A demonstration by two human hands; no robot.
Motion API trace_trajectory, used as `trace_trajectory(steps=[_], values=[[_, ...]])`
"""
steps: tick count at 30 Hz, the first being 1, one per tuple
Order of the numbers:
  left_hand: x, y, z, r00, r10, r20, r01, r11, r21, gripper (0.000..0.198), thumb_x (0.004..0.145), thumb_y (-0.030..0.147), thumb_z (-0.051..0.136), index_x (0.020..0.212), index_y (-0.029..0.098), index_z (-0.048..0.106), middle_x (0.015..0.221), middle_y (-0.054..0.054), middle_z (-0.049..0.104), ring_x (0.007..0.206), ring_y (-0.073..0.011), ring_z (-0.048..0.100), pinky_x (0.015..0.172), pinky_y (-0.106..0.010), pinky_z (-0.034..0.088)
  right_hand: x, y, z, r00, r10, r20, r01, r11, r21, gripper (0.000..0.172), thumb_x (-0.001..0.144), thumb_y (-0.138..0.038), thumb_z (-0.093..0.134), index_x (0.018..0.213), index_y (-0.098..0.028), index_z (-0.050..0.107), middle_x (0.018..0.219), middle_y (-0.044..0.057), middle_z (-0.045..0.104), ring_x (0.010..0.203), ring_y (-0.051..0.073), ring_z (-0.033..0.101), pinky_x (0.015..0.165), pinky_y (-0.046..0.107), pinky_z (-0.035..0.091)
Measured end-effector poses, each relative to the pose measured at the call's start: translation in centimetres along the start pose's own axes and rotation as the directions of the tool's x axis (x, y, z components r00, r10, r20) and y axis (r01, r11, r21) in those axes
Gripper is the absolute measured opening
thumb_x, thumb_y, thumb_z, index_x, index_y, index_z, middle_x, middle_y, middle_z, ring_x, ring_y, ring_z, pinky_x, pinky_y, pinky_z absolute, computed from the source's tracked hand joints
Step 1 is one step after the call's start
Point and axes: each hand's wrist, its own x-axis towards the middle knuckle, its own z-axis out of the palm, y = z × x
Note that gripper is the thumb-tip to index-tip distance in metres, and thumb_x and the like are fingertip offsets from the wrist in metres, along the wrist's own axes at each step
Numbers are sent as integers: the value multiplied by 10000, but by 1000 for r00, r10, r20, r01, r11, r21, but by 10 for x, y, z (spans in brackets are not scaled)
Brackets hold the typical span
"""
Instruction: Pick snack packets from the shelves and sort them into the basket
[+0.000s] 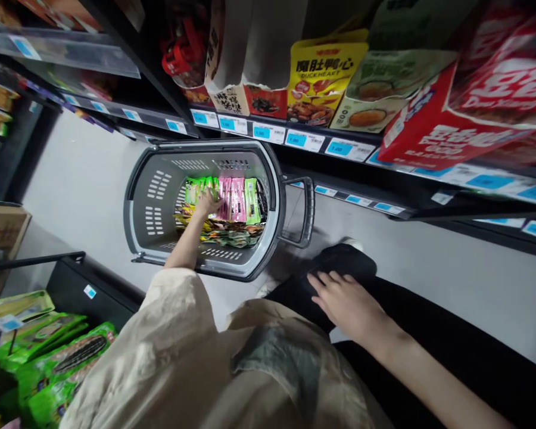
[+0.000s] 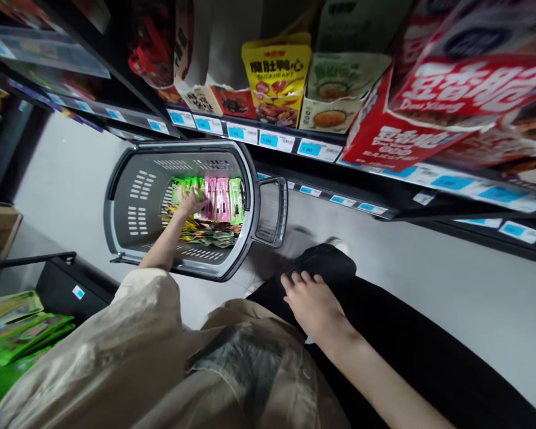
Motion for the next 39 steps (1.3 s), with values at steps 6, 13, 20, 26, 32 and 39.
trace_trajectory(steps=[6, 13, 20, 26, 32, 39], values=[[0, 11, 25, 997, -69, 30, 69, 997, -24, 771, 952, 279, 504, 1576, -80, 227, 1534, -406, 399, 1430, -467, 475, 1166, -526, 384, 12, 7, 5, 1000, 9, -13, -10, 999, -36, 411, 1037, -199, 529, 1431, -134, 626, 1233, 182, 740, 1128, 326, 712, 931, 474, 582], [2, 1, 8, 999, -28, -23, 27, 998, -54, 737, 875, 284, 594, 1532, 36, 370, 1444, -291, 536, 1267, -396, 616, 1052, -473, 508, 28, 25, 0, 990, 27, -140, -40, 995, -90, 358, 1048, -237, 508, 1359, -140, 656, 1192, 185, 740, 1106, 338, 710, 893, 468, 566], [7, 5, 3, 999, 38, -10, -38, 998, -58, 574, 859, 237, 591, 1420, 121, 561, 1370, -204, 654, 1212, -341, 661, 1029, -422, 531, 35, 12, -17, 997, 22, -74, -26, 999, -46, 357, 1047, -232, 515, 1363, -124, 644, 1228, 188, 731, 1164, 341, 690, 942, 476, 551], [7, 0, -20, 999, 24, -38, -26, 998, -49, 516, 824, 167, 572, 1328, 73, 635, 1147, -206, 757, 1110, -336, 711, 920, -361, 544, 35, 7, -21, 995, -18, -97, 18, 1000, -1, 358, 1037, -227, 541, 1365, -129, 646, 1254, 197, 730, 1180, 343, 698, 962, 490, 557], [-15, 22, -66, 959, 182, -216, -192, 981, -26, 447, 882, 77, 466, 1276, 178, 653, 1251, -175, 713, 1195, -318, 662, 992, -408, 499, 36, 21, -26, 977, -5, -214, 4, 1000, -2, 288, 1019, -209, 570, 1259, -115, 698, 1135, 174, 760, 1089, 333, 733, 900, 446, 571], [-57, 50, -86, 352, 616, -705, -859, 512, 20, 152, 987, 194, 544, 990, 249, 685, 1102, -87, 743, 1116, -264, 650, 1023, -488, 491, 30, 24, -59, 886, 125, -447, 68, 918, 391, 371, 1086, -356, 437, 893, -208, 717, 803, 52, 749, 762, 211, 737, 702, 309, 513]])
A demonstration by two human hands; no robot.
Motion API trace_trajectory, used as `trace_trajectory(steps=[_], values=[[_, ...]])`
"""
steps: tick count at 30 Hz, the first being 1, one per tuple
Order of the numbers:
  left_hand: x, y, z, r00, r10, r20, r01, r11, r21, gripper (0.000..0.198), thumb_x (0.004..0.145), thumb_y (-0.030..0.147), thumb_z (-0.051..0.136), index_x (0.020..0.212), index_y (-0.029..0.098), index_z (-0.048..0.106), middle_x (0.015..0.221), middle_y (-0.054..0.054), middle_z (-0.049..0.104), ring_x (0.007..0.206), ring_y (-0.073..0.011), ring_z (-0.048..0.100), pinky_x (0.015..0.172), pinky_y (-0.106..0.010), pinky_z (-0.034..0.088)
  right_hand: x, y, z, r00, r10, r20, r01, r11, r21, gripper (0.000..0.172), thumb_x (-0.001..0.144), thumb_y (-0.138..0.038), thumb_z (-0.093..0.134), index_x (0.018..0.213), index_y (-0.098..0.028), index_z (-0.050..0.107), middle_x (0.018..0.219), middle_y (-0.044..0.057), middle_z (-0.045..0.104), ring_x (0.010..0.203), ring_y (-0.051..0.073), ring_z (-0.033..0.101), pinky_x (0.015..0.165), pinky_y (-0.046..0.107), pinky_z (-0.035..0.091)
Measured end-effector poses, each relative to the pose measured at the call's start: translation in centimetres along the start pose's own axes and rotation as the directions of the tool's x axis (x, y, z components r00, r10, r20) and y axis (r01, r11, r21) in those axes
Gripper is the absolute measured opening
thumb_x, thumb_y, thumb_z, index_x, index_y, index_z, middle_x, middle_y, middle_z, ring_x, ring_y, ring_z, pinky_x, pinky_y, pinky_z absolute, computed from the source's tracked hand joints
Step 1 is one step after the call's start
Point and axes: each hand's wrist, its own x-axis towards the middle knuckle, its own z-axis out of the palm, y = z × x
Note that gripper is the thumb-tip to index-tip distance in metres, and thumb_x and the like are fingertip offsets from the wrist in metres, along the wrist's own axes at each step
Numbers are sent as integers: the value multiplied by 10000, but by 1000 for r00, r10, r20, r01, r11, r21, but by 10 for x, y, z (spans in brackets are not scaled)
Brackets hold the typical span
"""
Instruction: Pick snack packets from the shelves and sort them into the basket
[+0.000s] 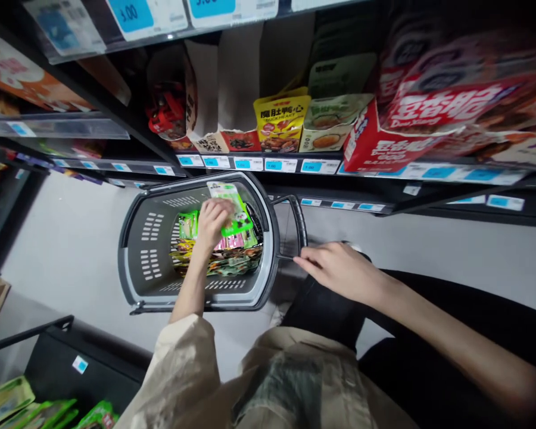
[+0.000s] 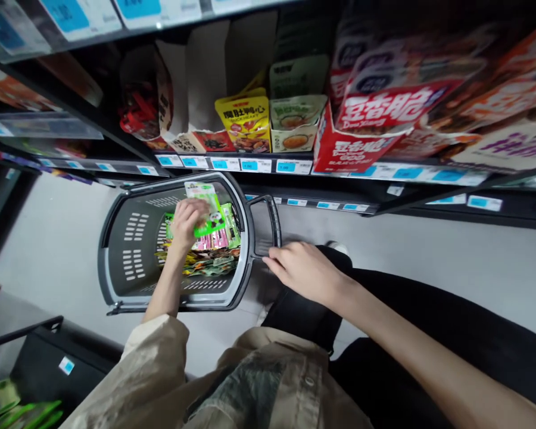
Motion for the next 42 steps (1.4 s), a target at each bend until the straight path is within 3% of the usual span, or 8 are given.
trace_trajectory(steps=[3, 6, 10, 18, 23, 27, 31, 42], values=[[-10, 25, 11, 953, 242, -184, -269, 954, -135, 98, 954, 210, 639, 927, 293, 685, 916, -3, 743, 902, -204, 682, 974, -481, 548, 7, -6, -5, 984, 143, -104, -83, 894, 441, 309, 1043, -473, 518, 1149, -238, 689, 967, 40, 785, 812, 182, 737, 760, 307, 562], [-15, 49, 18, 880, 467, -81, -474, 866, -159, 124, 903, 211, 688, 904, 334, 705, 757, 54, 710, 696, -152, 655, 854, -414, 617, 17, -7, 4, 986, 163, -31, -70, 578, 813, 536, 936, -504, 673, 1376, -220, 559, 1177, 85, 767, 928, 200, 750, 778, 333, 622], [-9, 68, 17, 766, 640, -63, -637, 740, -215, 149, 896, 191, 676, 925, 330, 722, 767, 42, 744, 673, -146, 674, 729, -339, 626, 29, -5, 29, 990, 123, 67, -89, 186, 978, 423, 830, -418, 807, 1145, -171, 670, 1045, 69, 792, 927, 174, 748, 802, 306, 628], [-6, 57, 16, 811, 579, -82, -584, 799, -140, 205, 961, 126, 596, 917, 304, 688, 860, 33, 758, 774, -147, 663, 710, -328, 553, 42, 2, 54, 950, 287, 127, -174, 144, 974, 369, 680, -330, 933, 925, -166, 711, 907, 47, 800, 781, 142, 738, 603, 209, 592], [-8, 61, 23, 988, 104, -114, -128, 964, -231, 42, 975, 242, 651, 989, 247, 690, 899, -48, 714, 852, -189, 662, 749, -368, 551, 44, -2, 53, 934, 329, 141, -209, 180, 961, 387, 658, -357, 941, 908, -168, 714, 906, 64, 802, 802, 177, 758, 598, 241, 624], [-5, 73, 24, 912, -367, 181, 390, 646, -657, 278, 1013, 458, 604, 1146, 214, 621, 974, -49, 704, 858, -158, 688, 715, -289, 590, 48, -3, 52, 926, 344, 156, -228, 182, 956, 392, 608, -342, 964, 833, -170, 694, 861, 50, 796, 769, 171, 750, 591, 240, 628], [-4, 78, 27, 817, -371, 441, 554, 294, -779, 456, 830, 532, 823, 1079, 206, 625, 922, -18, 747, 759, -123, 704, 665, -226, 589, 54, 2, 50, 927, 309, 211, -284, 214, 935, 431, 578, -333, 985, 878, -174, 719, 861, 41, 795, 786, 182, 753, 582, 238, 631], [-13, 82, 31, 735, -344, 585, 657, 145, -740, 425, 654, 449, 963, 808, 174, 677, 718, 16, 729, 606, -110, 662, 576, -224, 544, 50, 5, 53, 943, 302, 138, -217, 245, 945, 456, 768, -549, 871, 1064, -209, 801, 1083, 68, 812, 1012, 235, 761, 769, 331, 674]])
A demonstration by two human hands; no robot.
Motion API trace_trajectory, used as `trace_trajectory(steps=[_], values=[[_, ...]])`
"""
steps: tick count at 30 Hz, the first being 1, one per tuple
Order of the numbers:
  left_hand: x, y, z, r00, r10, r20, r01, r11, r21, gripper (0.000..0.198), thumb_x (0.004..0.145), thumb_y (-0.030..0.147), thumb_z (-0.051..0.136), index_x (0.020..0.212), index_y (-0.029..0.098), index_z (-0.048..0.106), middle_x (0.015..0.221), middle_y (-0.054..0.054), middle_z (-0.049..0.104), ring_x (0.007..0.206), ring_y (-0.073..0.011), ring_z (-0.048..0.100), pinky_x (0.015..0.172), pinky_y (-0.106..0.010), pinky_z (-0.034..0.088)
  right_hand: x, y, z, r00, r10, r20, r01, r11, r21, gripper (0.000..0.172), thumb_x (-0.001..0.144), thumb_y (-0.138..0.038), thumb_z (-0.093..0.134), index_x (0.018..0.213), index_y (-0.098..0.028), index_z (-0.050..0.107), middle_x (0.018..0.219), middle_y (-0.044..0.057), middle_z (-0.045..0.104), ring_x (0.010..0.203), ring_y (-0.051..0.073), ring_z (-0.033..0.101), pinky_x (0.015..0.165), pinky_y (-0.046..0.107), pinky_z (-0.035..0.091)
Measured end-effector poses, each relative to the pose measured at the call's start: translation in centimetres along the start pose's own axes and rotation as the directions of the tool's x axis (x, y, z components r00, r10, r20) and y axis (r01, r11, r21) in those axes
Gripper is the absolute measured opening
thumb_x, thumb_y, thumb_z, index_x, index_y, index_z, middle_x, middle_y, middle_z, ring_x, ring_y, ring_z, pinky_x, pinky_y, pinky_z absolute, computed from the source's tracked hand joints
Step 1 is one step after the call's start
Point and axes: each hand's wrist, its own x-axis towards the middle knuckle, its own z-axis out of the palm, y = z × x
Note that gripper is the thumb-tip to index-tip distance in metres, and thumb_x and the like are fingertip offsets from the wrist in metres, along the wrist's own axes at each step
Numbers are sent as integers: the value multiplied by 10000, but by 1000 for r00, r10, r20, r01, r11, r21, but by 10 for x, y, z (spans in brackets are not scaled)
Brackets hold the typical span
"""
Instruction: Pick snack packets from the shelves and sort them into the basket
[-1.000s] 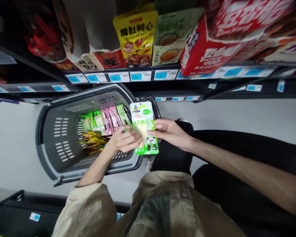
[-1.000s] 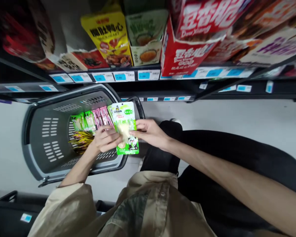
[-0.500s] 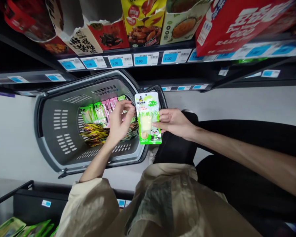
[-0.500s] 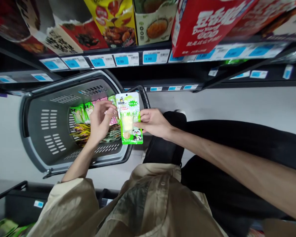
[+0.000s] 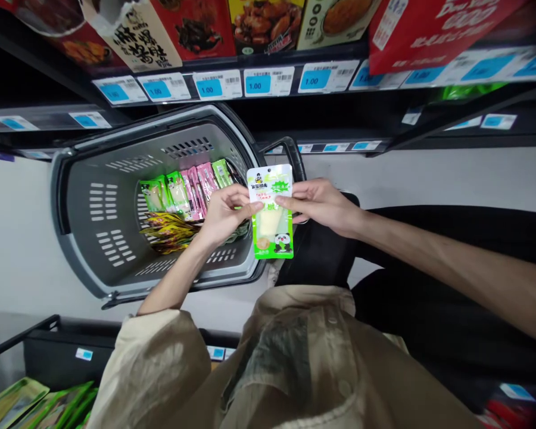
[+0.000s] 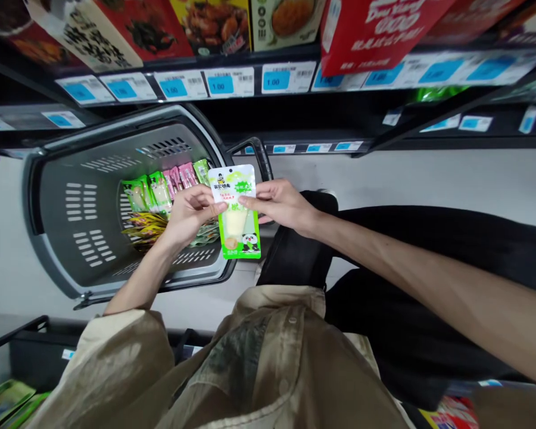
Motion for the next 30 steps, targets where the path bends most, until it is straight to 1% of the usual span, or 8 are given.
trace_trajectory(steps=[2, 7, 12, 15, 20, 23, 27, 30], values=[[0, 0, 1, 1000, -4, 4, 4, 1000, -6, 427, 631, 425, 978, 794, 170, 677, 741, 12, 737, 634, -112, 671, 603, -223, 544, 0, 3, 0, 1000, -5, -3, 5, 1000, -11, 453, 755, -557, 877, 1014, -191, 813, 1044, 75, 816, 1004, 241, 764, 777, 340, 676], [1, 1, 2, 999, -21, 36, 21, 1000, -19, 457, 610, 439, 985, 812, 175, 671, 776, 12, 738, 670, -107, 671, 636, -217, 549, 0, 5, 0, 998, -23, -63, 22, 999, -24, 448, 681, -546, 928, 904, -171, 825, 940, 83, 820, 918, 242, 778, 702, 320, 683], [1, 2, 2, 998, -26, 58, 27, 1000, -10, 408, 726, 495, 913, 816, 187, 662, 748, 15, 701, 642, -102, 635, 571, -208, 514, -2, 2, 3, 996, -20, -85, 17, 999, -33, 413, 657, -517, 944, 855, -173, 830, 893, 75, 817, 879, 234, 781, 680, 311, 687], [1, 3, 3, 997, -53, 63, 56, 998, -40, 429, 757, 539, 881, 776, 190, 631, 721, 23, 665, 607, -96, 603, 521, -202, 483, -2, 2, 4, 996, -23, -81, 20, 999, -33, 412, 653, -506, 944, 860, -168, 834, 883, 75, 816, 862, 231, 781, 663, 300, 684], [1, 5, 3, 995, -78, 64, 82, 995, -58, 443, 761, 553, 871, 777, 185, 625, 720, 24, 658, 604, -92, 594, 520, -196, 487, -1, 2, 4, 996, -38, -81, 36, 999, -37, 424, 661, -540, 924, 818, -158, 826, 847, 73, 815, 810, 212, 779, 602, 260, 663], [1, 6, 2, 994, -89, 66, 93, 993, -70, 433, 752, 538, 881, 805, 174, 652, 733, 17, 672, 611, -93, 602, 528, -193, 493, -1, 1, 4, 997, -20, -73, 17, 999, -36, 416, 654, -532, 933, 802, -161, 819, 836, 68, 814, 816, 210, 780, 610, 253, 661], [0, 3, 1, 994, -88, 67, 93, 992, -84, 411, 761, 515, 883, 826, 170, 670, 764, 4, 689, 628, -93, 605, 537, -183, 468, -1, -1, 4, 999, 4, -47, -4, 1000, -12, 417, 671, -535, 928, 841, -171, 819, 888, 73, 821, 869, 222, 784, 653, 272, 668], [2, 2, 1, 996, -81, 31, 85, 987, -139, 410, 763, 509, 884, 836, 173, 662, 762, 6, 668, 643, -100, 589, 558, -188, 450, 0, -4, 4, 998, 33, -49, -33, 999, 7, 441, 711, -573, 898, 887, -177, 816, 934, 83, 822, 881, 220, 786, 645, 261, 662]])
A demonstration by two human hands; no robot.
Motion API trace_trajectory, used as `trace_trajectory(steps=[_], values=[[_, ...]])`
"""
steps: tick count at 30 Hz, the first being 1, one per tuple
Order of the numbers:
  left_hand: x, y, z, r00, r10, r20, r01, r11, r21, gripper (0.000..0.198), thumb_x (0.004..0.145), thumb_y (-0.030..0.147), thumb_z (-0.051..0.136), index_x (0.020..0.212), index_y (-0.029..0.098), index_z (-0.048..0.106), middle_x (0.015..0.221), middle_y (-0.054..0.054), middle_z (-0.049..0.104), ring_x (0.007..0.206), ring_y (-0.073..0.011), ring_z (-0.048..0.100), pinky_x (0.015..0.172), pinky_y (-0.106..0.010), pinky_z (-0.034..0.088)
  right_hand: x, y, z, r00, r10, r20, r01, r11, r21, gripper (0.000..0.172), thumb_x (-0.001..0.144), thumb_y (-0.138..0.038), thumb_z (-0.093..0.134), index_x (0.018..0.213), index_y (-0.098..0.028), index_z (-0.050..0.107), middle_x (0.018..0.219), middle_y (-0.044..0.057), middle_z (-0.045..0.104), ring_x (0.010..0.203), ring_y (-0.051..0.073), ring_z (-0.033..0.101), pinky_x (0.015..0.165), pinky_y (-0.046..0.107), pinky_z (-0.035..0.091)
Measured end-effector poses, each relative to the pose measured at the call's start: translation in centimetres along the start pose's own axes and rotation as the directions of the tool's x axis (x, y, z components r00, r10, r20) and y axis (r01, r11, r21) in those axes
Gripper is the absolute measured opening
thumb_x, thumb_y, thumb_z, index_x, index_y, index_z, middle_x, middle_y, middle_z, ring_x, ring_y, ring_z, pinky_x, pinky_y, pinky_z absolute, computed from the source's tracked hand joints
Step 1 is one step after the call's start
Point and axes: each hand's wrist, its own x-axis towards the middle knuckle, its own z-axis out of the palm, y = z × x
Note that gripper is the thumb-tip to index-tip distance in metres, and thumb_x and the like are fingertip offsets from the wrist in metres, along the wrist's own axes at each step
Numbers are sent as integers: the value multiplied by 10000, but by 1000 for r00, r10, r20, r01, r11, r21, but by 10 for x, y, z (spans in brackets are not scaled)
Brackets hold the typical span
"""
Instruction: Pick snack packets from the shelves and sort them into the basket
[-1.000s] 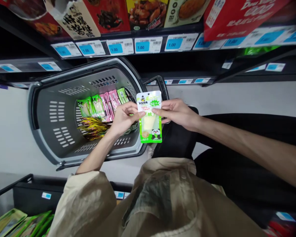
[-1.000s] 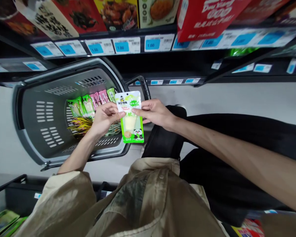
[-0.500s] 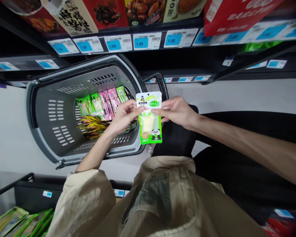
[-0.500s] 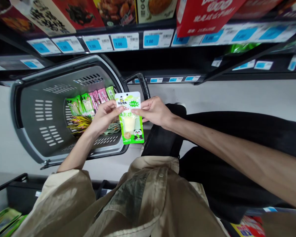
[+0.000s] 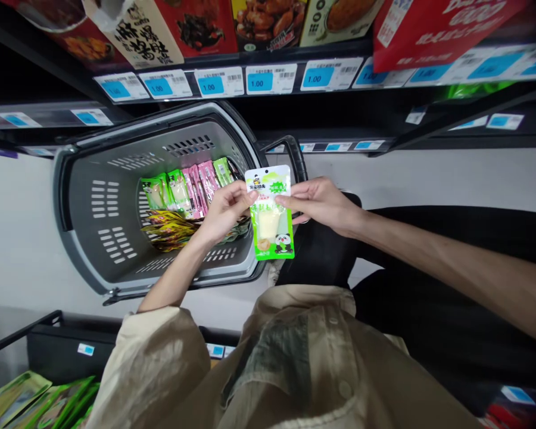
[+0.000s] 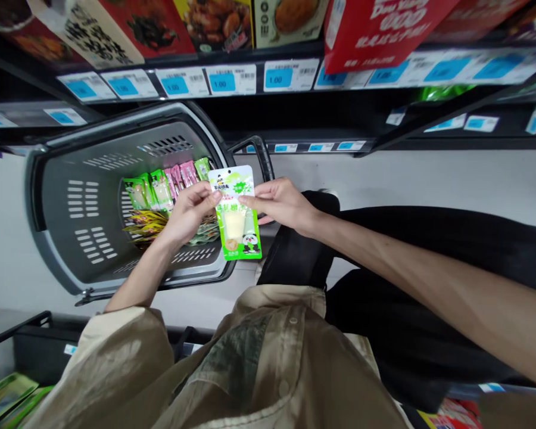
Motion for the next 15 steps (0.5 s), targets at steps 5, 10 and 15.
trace_trajectory(steps=[5, 10, 15], values=[[1, 13, 0, 987, -34, -158, -21, 941, -339, 301, 905, 385, 742, 792, 202, 531, 719, 37, 526, 560, -83, 463, 535, -195, 401, 1, -5, 0, 995, 95, 31, -94, 995, -33, 448, 874, -601, 758, 903, -155, 786, 937, 130, 817, 778, 208, 792, 570, 234, 628], [-8, 32, -9, 973, -95, -211, -29, 855, -518, 290, 1061, 312, 400, 785, 222, 413, 637, 62, 275, 434, -71, 75, 367, -202, 113, 2, -2, -3, 989, 132, 62, -123, 984, -132, 306, 915, -479, 731, 897, -176, 775, 927, 116, 815, 765, 203, 792, 585, 228, 621], [-11, 32, -15, 972, -183, -149, 50, 775, -630, 302, 1069, 300, 398, 777, 232, 362, 621, 65, 223, 431, -71, 45, 362, -205, 66, 4, -1, -2, 986, 150, 74, -135, 975, -178, 305, 890, -499, 720, 896, -200, 778, 944, 119, 813, 773, 233, 793, 583, 271, 631]])
